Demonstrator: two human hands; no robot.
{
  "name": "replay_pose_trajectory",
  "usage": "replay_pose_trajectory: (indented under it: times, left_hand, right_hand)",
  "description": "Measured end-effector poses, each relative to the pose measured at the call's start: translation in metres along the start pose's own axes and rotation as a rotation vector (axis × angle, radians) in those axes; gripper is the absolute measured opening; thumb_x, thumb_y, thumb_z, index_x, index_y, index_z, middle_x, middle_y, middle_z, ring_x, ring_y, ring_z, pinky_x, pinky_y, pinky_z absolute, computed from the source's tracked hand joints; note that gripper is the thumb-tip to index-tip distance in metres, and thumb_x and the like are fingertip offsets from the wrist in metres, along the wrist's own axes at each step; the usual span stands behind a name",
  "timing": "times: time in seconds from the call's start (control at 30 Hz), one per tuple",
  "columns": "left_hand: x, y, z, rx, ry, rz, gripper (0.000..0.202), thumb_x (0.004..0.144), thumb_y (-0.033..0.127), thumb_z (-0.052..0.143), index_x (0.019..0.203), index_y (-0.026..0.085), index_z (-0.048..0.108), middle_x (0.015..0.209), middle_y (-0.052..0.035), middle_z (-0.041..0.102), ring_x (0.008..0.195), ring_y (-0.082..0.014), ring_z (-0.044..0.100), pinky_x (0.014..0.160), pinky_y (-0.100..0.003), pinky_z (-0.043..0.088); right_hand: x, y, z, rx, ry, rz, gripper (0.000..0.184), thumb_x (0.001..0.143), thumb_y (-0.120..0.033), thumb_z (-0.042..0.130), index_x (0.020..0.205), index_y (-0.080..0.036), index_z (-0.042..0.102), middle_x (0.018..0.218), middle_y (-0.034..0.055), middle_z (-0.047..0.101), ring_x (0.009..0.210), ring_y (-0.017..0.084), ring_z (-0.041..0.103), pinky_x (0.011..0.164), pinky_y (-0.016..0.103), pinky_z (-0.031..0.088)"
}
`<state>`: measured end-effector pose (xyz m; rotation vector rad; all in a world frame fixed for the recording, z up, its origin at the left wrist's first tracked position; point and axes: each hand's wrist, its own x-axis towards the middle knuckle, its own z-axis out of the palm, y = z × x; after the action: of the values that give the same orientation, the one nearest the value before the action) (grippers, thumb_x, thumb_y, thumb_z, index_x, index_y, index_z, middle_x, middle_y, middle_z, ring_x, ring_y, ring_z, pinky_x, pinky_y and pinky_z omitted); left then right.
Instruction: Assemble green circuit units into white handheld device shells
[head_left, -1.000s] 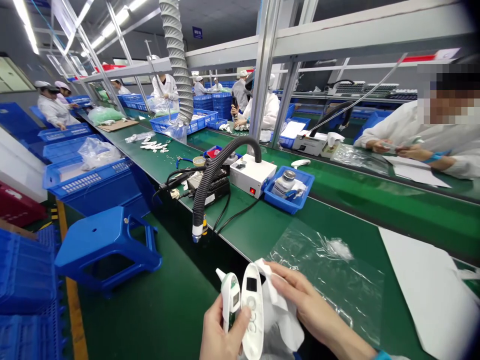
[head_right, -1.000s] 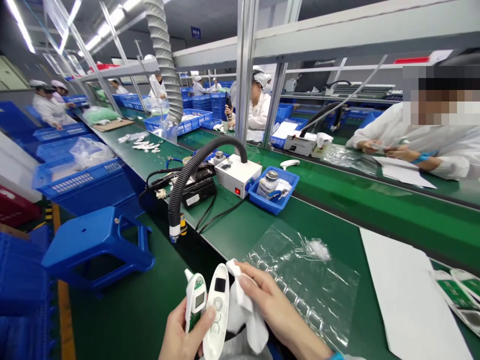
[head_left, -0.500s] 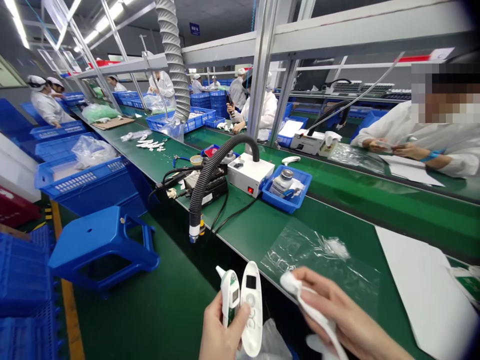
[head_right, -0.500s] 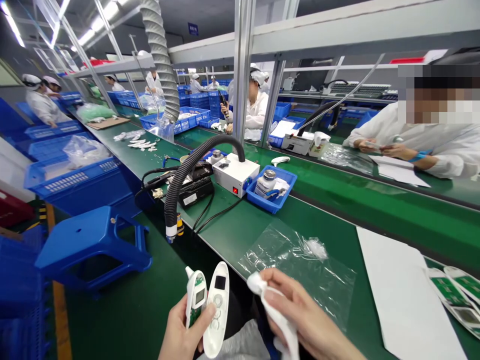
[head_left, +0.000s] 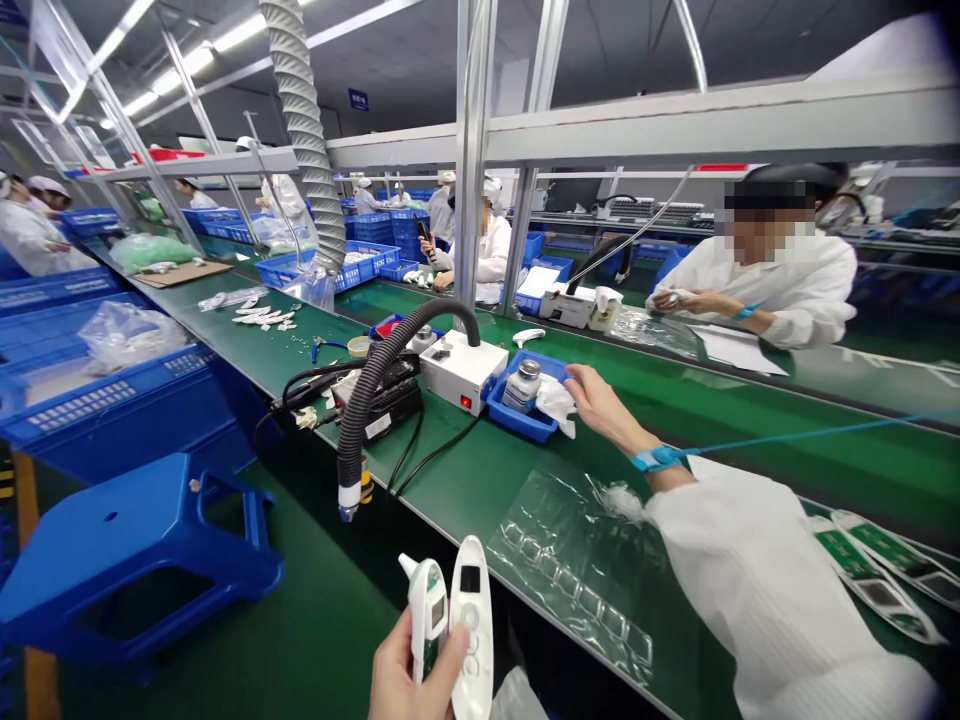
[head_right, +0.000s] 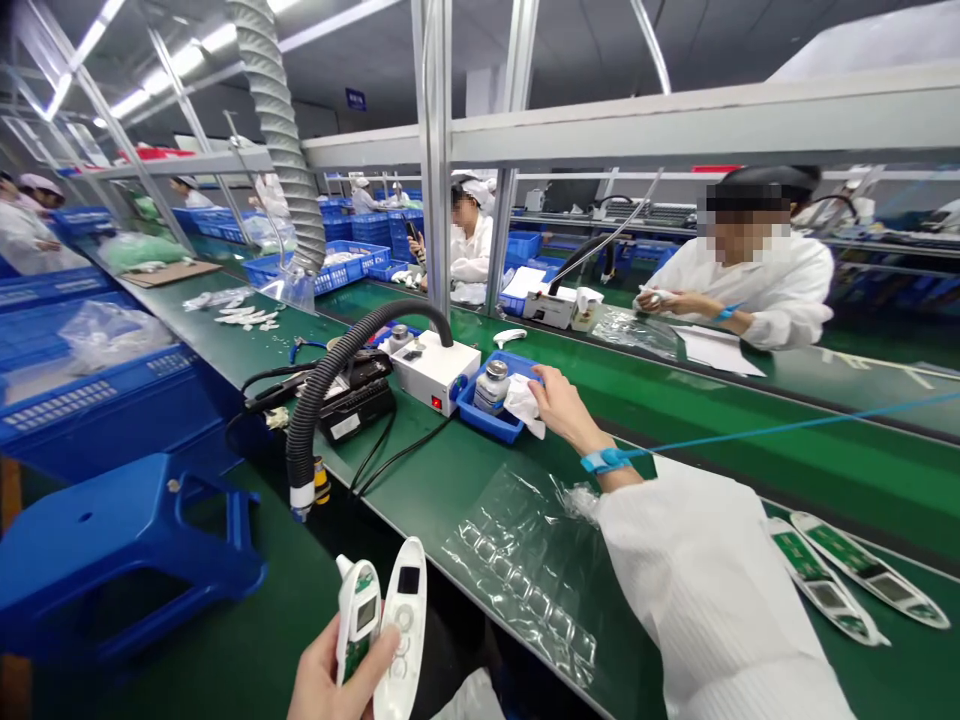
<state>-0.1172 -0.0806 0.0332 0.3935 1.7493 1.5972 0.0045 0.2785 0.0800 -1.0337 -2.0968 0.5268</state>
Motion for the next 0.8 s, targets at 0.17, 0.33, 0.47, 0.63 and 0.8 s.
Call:
replay_pose_trajectory:
  times: [0.17, 0.33, 0.47, 0.63, 0.8]
  left_hand:
    - [0.005, 0.011, 0.021, -0.031, -0.115, -0.032, 0.044, 0.059, 0.047, 0.081, 0.084, 0.013, 0.068, 0.047, 0.0053, 0.051, 0.040, -0.0078, 0.040, 0.037, -0.019, 0.032]
    - [0.000, 0.014, 0.064, -0.211, -0.250, -0.119, 0.052, 0.054, 0.044, 0.086, 0.088, 0.015, 0.060, 0.057, 0.0057, 0.055, 0.045, -0.0066, 0.044, 0.041, -0.017, 0.034]
    - [-0.012, 0.004, 0.096, -0.267, -0.385, -0.249, 0.058, 0.050, 0.041, 0.089, 0.090, 0.014, 0.058, 0.060, 0.0040, 0.057, 0.048, -0.0073, 0.047, 0.041, -0.017, 0.033]
    - [-0.023, -0.010, 0.120, -0.240, -0.556, -0.286, 0.062, 0.054, 0.050, 0.086, 0.095, 0.013, 0.059, 0.051, 0.0072, 0.050, 0.039, -0.0025, 0.032, 0.036, -0.015, 0.019]
    - [-0.024, -0.016, 0.125, -0.191, -0.477, -0.164, 0.053, 0.076, 0.062, 0.062, 0.102, 0.016, 0.063, 0.072, -0.0013, 0.063, 0.045, -0.0047, 0.043, 0.041, -0.016, 0.032]
  right_hand:
    - [-0.093, -0.033, -0.016, 0.238, -0.093, 0.110, 0.029, 0.088, -0.046, 0.051, 0.086, -0.019, 0.062, 0.091, 0.0086, 0.065, 0.085, 0.024, 0.059, 0.077, 0.036, 0.046]
    - [-0.213, -0.082, -0.011, 1.176, -0.556, 0.488, 0.044, 0.080, -0.050, 0.067, 0.109, -0.018, 0.068, 0.103, 0.0110, 0.068, 0.096, 0.027, 0.062, 0.089, 0.041, 0.045]
    - [-0.255, -0.085, -0.010, 1.585, -0.422, 0.665, 0.044, 0.076, -0.043, 0.073, 0.112, -0.018, 0.069, 0.103, 0.0123, 0.070, 0.088, 0.026, 0.065, 0.082, 0.041, 0.050]
    - [-0.271, -0.065, -0.033, 1.630, -0.279, 0.669, 0.048, 0.070, -0.047, 0.077, 0.108, -0.018, 0.070, 0.091, 0.0099, 0.071, 0.077, 0.024, 0.067, 0.076, 0.039, 0.052]
    - [-0.281, -0.051, -0.053, 1.173, -0.060, 0.672, 0.040, 0.070, -0.042, 0.080, 0.101, -0.018, 0.071, 0.098, 0.0098, 0.071, 0.092, 0.026, 0.065, 0.085, 0.035, 0.050]
